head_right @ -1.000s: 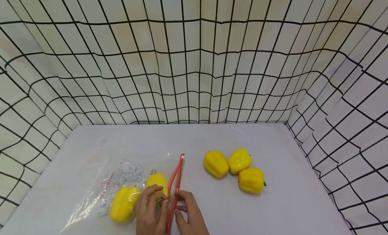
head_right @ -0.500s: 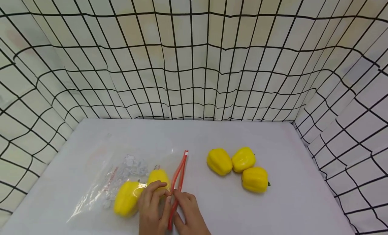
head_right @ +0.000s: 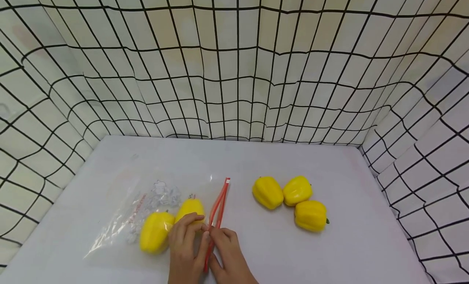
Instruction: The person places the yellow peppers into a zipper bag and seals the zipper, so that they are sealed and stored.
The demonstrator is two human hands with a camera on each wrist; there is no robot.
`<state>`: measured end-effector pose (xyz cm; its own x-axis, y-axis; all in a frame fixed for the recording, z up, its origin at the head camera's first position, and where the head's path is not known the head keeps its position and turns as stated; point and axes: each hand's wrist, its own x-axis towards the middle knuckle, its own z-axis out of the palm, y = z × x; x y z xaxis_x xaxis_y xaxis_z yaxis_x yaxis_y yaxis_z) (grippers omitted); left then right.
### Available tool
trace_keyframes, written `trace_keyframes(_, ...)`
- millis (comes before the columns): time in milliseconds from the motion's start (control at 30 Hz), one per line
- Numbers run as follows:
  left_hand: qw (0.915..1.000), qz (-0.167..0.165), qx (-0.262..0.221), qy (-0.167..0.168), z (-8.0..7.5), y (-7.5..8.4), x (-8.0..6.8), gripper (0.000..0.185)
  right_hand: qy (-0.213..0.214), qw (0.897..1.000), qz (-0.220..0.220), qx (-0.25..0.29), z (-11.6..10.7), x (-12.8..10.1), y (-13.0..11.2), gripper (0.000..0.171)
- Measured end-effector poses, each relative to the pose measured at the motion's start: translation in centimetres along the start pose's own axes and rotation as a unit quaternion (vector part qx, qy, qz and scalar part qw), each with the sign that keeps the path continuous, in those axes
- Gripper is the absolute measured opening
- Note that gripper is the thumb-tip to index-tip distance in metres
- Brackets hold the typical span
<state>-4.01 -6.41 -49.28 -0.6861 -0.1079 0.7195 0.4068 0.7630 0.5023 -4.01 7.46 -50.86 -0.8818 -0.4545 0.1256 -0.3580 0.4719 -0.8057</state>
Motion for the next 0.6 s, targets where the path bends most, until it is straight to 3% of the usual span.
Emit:
trace_keyframes(167,0.9997,-0.012,-0.013,-0.017,-0.1,0.2,0.1,0.005,0.031,0.999,-0.038,-0.002,-0.2,-0.2,0.3,0.051)
trace_keyframes(267,0.9994,-0.019,-0.01,-0.027,-0.2,0.2,0.0,0.008,0.03,0.999,-0.025,0.01,-0.4,-0.3,0.2,0.051)
trace_keyframes(367,0.9993,-0.019,-0.009,-0.031,-0.4,0.2,0.0,0.009,0.026,0.999,0.017,0.024,-0.9,-0.4,-0.3,0.049)
trace_keyframes(467,0.9993,-0.017,-0.016,-0.03,-0.5,0.2,0.0,0.008,0.044,0.998,0.038,0.022,-1.2,-0.3,-0.6,0.05)
trace_keyframes(600,0.9992,-0.013,-0.024,-0.03,-0.7,0.1,0.2,0.004,0.084,0.996,0.02,0.014,-1.7,-0.2,-0.5,0.055)
